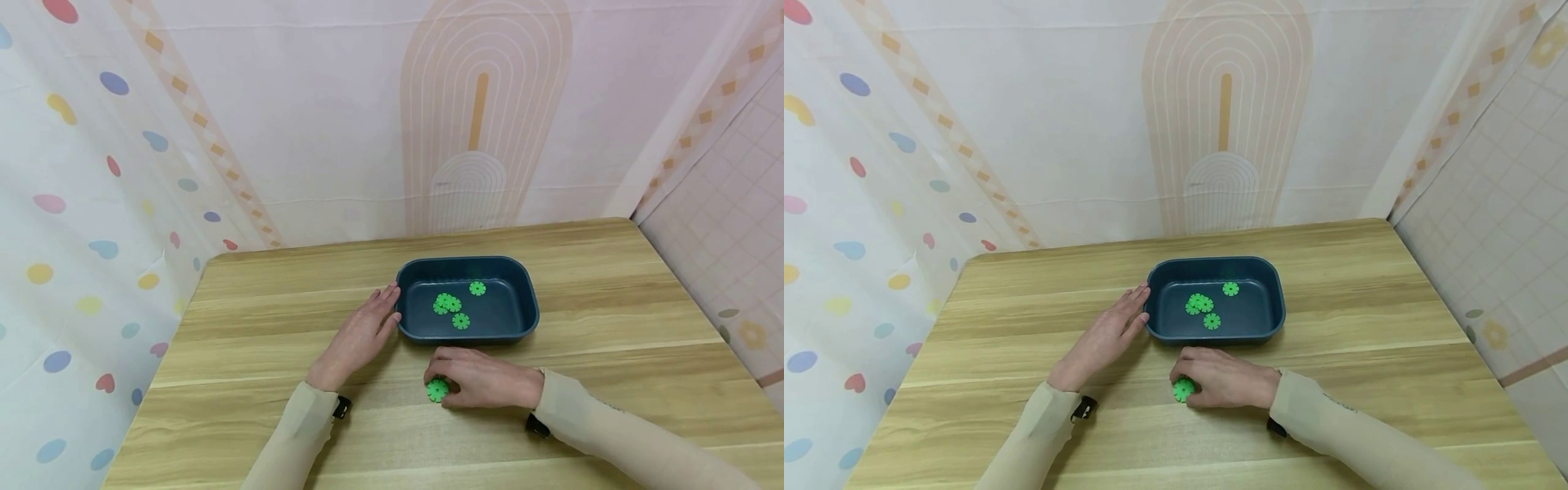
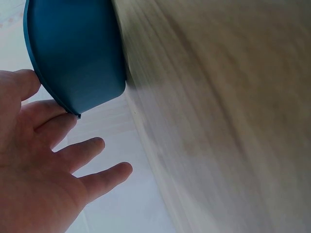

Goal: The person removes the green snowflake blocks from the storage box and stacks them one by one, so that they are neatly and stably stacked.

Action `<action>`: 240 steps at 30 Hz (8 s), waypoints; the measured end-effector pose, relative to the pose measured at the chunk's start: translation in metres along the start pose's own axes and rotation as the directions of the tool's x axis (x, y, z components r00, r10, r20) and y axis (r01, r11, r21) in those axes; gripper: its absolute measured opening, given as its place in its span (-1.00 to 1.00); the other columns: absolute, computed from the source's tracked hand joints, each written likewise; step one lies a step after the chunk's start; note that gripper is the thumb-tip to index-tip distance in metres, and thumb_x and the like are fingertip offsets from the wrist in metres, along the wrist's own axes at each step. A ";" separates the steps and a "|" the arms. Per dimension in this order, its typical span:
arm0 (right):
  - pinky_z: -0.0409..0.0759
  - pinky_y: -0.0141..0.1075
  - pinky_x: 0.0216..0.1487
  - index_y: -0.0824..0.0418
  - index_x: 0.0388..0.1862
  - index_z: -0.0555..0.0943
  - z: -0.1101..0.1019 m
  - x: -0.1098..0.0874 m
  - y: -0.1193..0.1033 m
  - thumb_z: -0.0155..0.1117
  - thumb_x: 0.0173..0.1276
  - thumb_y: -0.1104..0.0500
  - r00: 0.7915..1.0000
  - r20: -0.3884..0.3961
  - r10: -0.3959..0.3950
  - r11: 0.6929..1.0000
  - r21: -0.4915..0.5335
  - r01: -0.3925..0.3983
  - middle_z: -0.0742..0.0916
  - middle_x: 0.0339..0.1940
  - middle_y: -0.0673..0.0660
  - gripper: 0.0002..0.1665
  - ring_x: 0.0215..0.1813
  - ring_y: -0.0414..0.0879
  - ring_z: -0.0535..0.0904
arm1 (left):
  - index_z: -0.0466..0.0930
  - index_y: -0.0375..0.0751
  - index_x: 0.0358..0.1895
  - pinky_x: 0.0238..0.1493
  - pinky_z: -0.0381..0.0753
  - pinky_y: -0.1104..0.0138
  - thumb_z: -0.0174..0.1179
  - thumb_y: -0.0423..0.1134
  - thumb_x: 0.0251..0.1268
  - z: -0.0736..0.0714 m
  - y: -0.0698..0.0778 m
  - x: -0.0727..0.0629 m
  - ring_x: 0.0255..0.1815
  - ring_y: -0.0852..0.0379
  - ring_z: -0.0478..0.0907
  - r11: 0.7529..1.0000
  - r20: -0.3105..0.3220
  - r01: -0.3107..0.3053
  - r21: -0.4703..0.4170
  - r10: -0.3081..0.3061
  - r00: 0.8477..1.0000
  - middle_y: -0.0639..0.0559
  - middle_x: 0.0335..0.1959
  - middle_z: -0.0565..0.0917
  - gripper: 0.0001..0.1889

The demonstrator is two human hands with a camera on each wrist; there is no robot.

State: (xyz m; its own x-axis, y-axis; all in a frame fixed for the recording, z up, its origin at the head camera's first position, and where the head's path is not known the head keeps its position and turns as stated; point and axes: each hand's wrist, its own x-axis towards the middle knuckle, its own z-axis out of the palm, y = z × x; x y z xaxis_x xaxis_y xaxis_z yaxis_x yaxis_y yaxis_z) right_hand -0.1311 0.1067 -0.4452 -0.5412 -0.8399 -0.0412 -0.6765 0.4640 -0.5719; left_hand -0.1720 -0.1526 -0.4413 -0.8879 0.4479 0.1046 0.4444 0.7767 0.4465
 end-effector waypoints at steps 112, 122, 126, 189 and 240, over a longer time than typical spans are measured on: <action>0.63 -0.01 0.17 0.35 0.22 0.68 -0.087 0.015 0.097 0.48 0.36 0.23 0.940 -0.149 0.306 0.952 0.035 -0.305 0.68 0.17 0.25 -0.53 0.10 0.10 0.63 | 0.17 -0.24 0.62 0.58 0.15 -0.06 -0.03 -0.05 0.70 -0.009 0.003 0.004 0.64 -0.24 0.09 0.999 0.073 0.050 -0.018 -0.049 0.996 -0.07 0.67 0.12 -0.40; 0.66 -0.05 0.13 0.35 0.18 0.69 -0.084 0.018 0.097 0.50 0.33 0.25 0.938 -0.137 0.319 0.947 0.015 -0.320 0.68 0.13 0.26 -0.54 0.07 0.07 0.63 | 0.16 -0.24 0.63 0.58 0.15 -0.06 -0.05 -0.04 0.70 -0.008 0.003 0.003 0.64 -0.24 0.09 0.999 0.070 0.050 -0.020 -0.049 0.996 -0.06 0.68 0.11 -0.39; 0.66 -0.08 0.10 0.31 0.12 0.72 -0.083 0.019 0.098 0.52 0.31 0.24 0.937 -0.140 0.320 0.946 -0.005 -0.324 0.69 0.08 0.23 -0.59 0.03 0.03 0.64 | 0.16 -0.23 0.63 0.59 0.14 -0.06 -0.05 -0.03 0.70 -0.008 0.003 0.004 0.65 -0.22 0.08 0.998 0.075 0.053 -0.018 -0.052 0.996 -0.06 0.68 0.10 -0.39; 0.65 -0.16 0.02 0.15 0.06 0.73 -0.076 -0.018 0.036 0.49 0.36 0.15 0.936 -0.331 0.121 0.992 0.007 -0.126 0.69 0.01 -0.01 -0.69 -0.02 -0.12 0.57 | 0.22 -0.22 0.61 0.58 0.14 -0.09 -0.02 0.00 0.69 -0.007 -0.008 0.008 0.65 -0.25 0.05 1.000 0.045 -0.013 -0.015 0.014 0.999 -0.07 0.65 0.18 -0.39; 0.65 -0.22 0.14 0.07 0.07 0.72 -0.029 -0.024 -0.006 0.48 0.38 0.15 0.966 -0.256 -0.039 0.999 -0.001 0.040 0.65 0.05 -0.10 -0.71 0.04 -0.13 0.63 | 0.19 -0.22 0.62 0.59 0.13 -0.07 -0.03 -0.01 0.70 -0.007 -0.005 0.008 0.65 -0.23 0.05 0.999 0.060 0.014 -0.037 -0.012 0.998 -0.12 0.65 0.18 -0.39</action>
State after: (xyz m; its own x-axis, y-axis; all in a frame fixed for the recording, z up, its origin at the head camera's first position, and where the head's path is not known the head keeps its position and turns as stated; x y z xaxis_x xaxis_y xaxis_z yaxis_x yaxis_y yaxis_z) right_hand -0.1287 0.1321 -0.4174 -0.6241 -0.7574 0.1920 -0.6982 0.4303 -0.5721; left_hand -0.1817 -0.1561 -0.4367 -0.8843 0.4647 0.0458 0.4272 0.7657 0.4808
